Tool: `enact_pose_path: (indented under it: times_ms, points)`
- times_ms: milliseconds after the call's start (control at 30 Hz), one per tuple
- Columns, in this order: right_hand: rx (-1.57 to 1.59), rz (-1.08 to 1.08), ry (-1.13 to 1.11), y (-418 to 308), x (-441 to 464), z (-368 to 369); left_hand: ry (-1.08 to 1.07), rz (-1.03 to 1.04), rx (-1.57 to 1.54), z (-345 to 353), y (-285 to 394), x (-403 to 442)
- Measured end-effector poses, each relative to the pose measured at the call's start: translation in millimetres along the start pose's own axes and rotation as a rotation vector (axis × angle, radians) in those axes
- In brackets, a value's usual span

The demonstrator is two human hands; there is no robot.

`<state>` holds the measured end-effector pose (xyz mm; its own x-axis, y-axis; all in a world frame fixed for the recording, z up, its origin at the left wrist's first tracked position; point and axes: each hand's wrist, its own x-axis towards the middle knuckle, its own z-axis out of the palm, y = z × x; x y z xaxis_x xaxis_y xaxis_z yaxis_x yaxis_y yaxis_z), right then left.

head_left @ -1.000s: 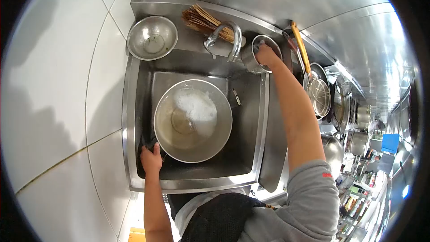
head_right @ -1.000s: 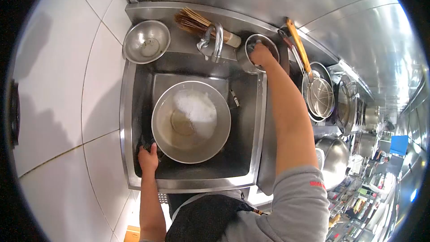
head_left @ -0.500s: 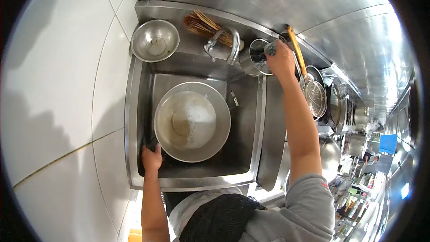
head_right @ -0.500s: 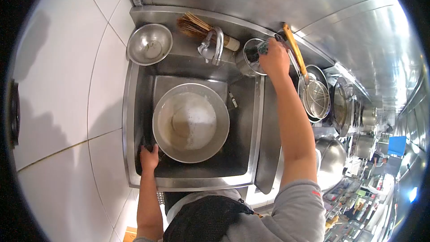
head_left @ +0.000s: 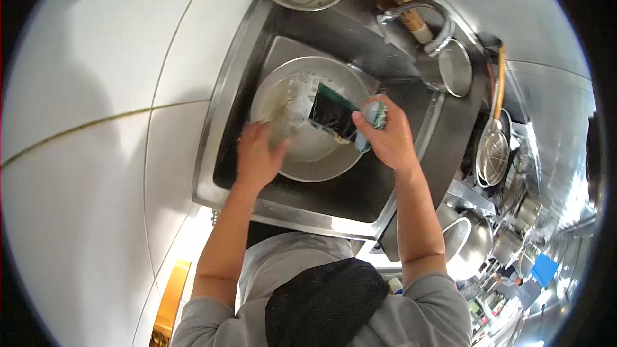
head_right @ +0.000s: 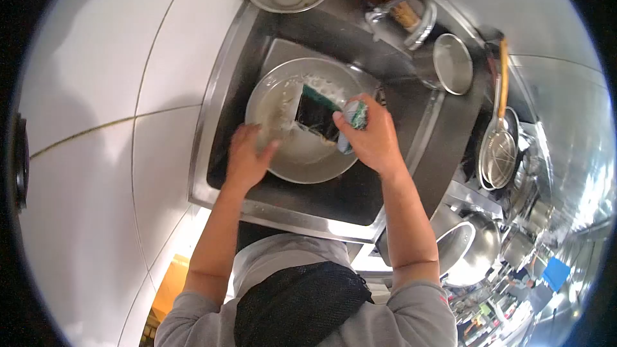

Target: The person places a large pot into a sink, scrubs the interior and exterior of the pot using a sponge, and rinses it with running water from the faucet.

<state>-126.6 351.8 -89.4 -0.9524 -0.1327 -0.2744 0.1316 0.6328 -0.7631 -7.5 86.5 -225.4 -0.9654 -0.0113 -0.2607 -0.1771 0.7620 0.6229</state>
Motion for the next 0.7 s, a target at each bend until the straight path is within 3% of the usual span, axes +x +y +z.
enact_pose_path:
  times_ms: [67,100,167,200,367,433,467,533,700]
  points:
    - [0.128,0.055,-0.118,16,0,27,-0.059,-0.134,-0.601,9,19,10]
    - [0.238,0.108,-0.21,25,0,39,-0.06,-0.147,-0.593,16,18,19]
    - [0.293,0.154,-0.27,42,1,54,-0.354,-0.516,-1.477,35,10,36]
    - [0.371,0.187,-0.336,47,1,56,-0.441,-0.496,-1.539,36,3,42]
    - [0.431,0.281,-0.401,104,3,67,-0.386,-0.502,-1.404,47,-17,40]
    - [0.685,0.49,-0.287,138,2,80,-0.244,-0.43,-1.229,43,-16,38]
    - [0.693,0.491,-0.287,156,1,85,-0.246,-0.431,-1.221,44,-18,37]
    - [1.07,0.637,-0.401,188,-4,94,-0.184,-0.532,-1.277,49,-21,36]
    - [0.848,0.641,-0.371,225,-14,129,-0.201,-0.547,-1.306,40,-15,33]
